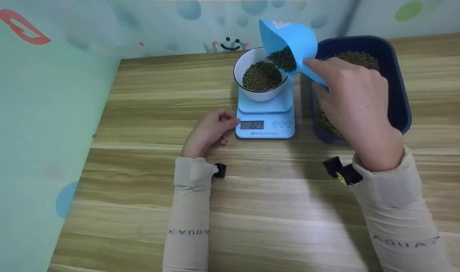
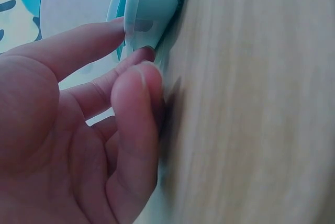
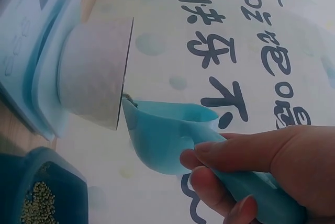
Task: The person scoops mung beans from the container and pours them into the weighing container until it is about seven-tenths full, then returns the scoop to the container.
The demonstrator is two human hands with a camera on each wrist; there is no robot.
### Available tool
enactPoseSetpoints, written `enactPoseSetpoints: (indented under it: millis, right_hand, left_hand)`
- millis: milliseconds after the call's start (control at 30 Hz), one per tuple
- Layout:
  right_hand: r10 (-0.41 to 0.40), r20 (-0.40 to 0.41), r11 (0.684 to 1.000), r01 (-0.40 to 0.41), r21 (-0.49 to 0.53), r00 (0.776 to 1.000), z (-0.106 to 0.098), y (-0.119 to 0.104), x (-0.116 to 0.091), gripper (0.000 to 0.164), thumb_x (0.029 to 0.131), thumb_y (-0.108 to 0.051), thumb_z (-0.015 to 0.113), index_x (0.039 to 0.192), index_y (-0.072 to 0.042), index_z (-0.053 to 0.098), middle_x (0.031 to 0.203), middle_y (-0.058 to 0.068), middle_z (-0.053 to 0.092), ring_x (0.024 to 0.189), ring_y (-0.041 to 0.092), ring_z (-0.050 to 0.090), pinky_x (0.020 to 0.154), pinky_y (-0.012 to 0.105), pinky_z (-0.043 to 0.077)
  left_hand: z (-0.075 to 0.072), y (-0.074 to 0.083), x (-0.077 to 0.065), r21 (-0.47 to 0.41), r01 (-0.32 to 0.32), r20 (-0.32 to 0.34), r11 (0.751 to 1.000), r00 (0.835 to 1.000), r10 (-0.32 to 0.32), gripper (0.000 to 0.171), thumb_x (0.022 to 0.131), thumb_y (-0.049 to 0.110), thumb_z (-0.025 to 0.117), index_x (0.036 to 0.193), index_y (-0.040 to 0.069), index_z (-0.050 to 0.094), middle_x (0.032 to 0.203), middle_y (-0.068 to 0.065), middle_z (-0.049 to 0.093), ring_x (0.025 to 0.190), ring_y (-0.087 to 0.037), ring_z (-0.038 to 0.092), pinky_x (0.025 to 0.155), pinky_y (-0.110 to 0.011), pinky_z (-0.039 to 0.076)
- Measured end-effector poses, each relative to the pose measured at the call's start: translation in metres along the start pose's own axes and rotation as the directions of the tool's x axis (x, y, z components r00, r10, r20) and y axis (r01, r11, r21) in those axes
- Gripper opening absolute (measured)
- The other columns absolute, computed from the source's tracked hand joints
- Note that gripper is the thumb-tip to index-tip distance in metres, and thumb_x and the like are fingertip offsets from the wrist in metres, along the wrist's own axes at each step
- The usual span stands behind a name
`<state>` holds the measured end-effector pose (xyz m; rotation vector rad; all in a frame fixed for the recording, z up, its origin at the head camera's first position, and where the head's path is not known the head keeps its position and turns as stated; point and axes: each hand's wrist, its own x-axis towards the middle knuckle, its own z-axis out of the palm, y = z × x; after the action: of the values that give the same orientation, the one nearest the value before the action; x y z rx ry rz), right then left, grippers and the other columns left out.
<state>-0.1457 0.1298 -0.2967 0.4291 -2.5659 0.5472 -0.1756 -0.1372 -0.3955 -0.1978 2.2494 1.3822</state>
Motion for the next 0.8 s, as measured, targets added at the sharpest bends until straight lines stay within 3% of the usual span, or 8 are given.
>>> enactPoseSetpoints:
  millis: [333, 633, 800]
  right_hand:
    - [-0.04, 0.002, 0.999, 0.04, -0.012, 0.999, 0.006, -0.01, -0.002, 0.037, 0.084, 0.001, 0.059, 0.114, -0.021, 0.065, 0.077, 0.007, 0.064, 0.048, 0.024, 0.046, 0.038, 0.037, 0.033]
    - [-0.067, 0.008, 0.998, 0.067, 0.005, 0.998, 0.009, -0.016, -0.002, 0.045, 0.084, 0.008, 0.051, 0.118, -0.018, 0.063, 0.095, 0.006, 0.068, 0.049, 0.022, 0.048, 0.038, 0.034, 0.033]
    - [-0.073, 0.033, 0.997, 0.072, 0.021, 0.997, 0.01, -0.018, -0.002, 0.044, 0.087, 0.007, 0.046, 0.12, -0.017, 0.062, 0.107, 0.006, 0.067, 0.056, 0.028, 0.058, 0.038, 0.038, 0.038]
  left_hand:
    - [0.0, 0.0, 0.001, 0.026, -0.011, -0.002, 1.0, 1.0, 0.011, 0.026, 0.09, 0.034, 0.059, 0.106, 0.014, 0.056, 0.086, -0.003, 0.052, 0.052, -0.011, 0.048, 0.048, -0.022, 0.046]
    - [0.0, 0.0, 0.002, 0.04, -0.032, 0.0, 0.999, 1.0, 0.032, 0.026, 0.09, 0.034, 0.059, 0.104, 0.013, 0.056, 0.083, -0.003, 0.053, 0.05, -0.01, 0.048, 0.046, -0.022, 0.044]
    - [0.0, 0.001, 0.001, 0.042, -0.034, 0.001, 0.999, 0.999, 0.034, 0.026, 0.09, 0.034, 0.059, 0.105, 0.013, 0.056, 0.085, -0.004, 0.053, 0.05, -0.01, 0.048, 0.046, -0.021, 0.044]
